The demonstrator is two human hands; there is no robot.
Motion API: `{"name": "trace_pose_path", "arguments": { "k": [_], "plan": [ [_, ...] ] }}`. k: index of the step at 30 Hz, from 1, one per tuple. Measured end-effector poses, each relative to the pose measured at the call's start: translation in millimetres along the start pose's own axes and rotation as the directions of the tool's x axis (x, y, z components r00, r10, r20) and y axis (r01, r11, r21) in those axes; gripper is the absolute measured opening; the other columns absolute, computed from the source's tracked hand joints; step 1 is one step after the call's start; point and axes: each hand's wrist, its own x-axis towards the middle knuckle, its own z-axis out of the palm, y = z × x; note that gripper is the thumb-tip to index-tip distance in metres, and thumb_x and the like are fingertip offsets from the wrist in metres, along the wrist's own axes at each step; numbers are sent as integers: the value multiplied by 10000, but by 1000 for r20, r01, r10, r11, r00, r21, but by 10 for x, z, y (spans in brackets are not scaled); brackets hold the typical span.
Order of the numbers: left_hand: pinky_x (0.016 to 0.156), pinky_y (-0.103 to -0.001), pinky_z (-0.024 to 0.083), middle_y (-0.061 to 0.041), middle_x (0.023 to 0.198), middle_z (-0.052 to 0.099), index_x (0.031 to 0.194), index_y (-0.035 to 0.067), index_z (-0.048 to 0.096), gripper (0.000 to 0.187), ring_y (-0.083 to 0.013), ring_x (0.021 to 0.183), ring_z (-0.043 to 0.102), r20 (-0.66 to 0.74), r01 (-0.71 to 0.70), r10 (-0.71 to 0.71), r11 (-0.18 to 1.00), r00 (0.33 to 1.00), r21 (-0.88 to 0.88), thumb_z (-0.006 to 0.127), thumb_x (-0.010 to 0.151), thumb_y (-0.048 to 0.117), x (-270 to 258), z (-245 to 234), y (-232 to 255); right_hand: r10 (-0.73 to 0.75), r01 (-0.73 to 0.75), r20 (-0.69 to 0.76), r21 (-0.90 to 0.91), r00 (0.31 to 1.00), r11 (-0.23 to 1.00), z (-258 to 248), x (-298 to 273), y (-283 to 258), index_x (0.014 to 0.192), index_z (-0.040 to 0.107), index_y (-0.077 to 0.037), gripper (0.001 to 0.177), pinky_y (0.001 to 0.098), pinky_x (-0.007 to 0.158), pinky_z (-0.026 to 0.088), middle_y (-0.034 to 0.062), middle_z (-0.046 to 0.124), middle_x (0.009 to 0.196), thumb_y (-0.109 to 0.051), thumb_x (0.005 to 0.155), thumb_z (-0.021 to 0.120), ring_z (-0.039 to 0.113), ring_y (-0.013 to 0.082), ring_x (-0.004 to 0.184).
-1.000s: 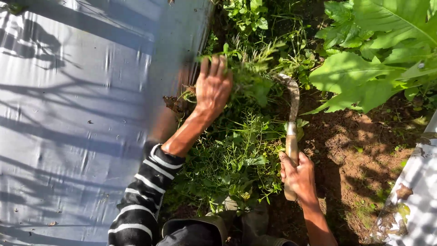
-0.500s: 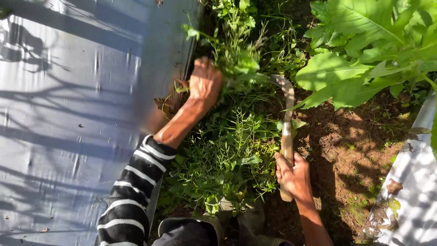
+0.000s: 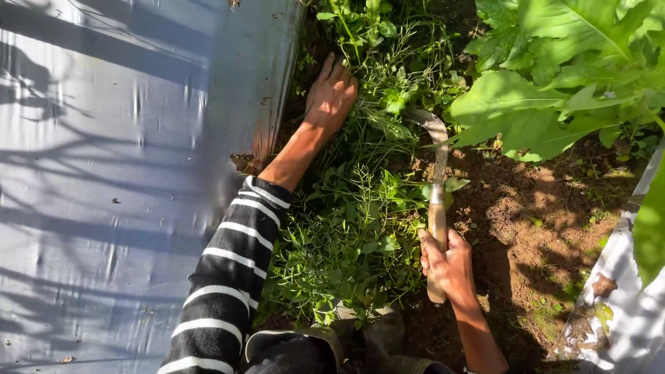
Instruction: A person is weeding a garden bed, using a sickle to cut through dense weeds and then pulling them out by hand to clear the area around crop plants.
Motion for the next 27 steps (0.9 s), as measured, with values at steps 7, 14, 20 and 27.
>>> {"name": "trace_pose_path", "arguments": {
  "k": [7, 14, 20, 27],
  "plan": [
    [824, -458, 424, -131, 950, 650, 1070, 102, 658, 189, -264, 826, 572, -78, 78, -67, 986, 995, 150, 541, 949, 186, -751, 374, 619, 60, -62, -63, -44, 996, 997, 85, -150, -379, 1035, 617, 10, 260, 307, 369, 580, 106, 664, 655, -210, 961, 736, 607, 158, 435],
    [900, -521, 537, -176, 1152, 665, 1122, 101, 663, 210, -369, 1048, 656, 620, 368, -170, 907, 766, -206, 562, 946, 154, -1111, -437, 1370, -20, 18, -21, -104, 1000, 994, 119, -252, -565, 949, 636, 10, 182, 304, 352, 577, 111, 660, 612, -158, 964, 705, 633, 157, 435],
    [1288, -548, 104, -134, 1522, 535, 1283, 79, 702, 364, -316, 1481, 349, 484, -139, 36, 974, 874, 178, 556, 976, 209, 199, -982, 723, -73, 68, -40, -115, 997, 991, 110, -248, -509, 965, 618, 52, 207, 304, 344, 569, 129, 636, 603, -139, 966, 698, 627, 175, 423],
    [1279, -501, 40, -170, 1198, 743, 1490, 60, 462, 478, -270, 1371, 540, 425, -32, -132, 933, 895, 358, 582, 1034, 145, 329, -653, 538, -112, 99, -69, -168, 991, 981, 52, -299, -447, 1002, 622, 85, 241, 270, 334, 546, 125, 644, 635, -143, 970, 692, 607, 157, 422]
  ]
}}
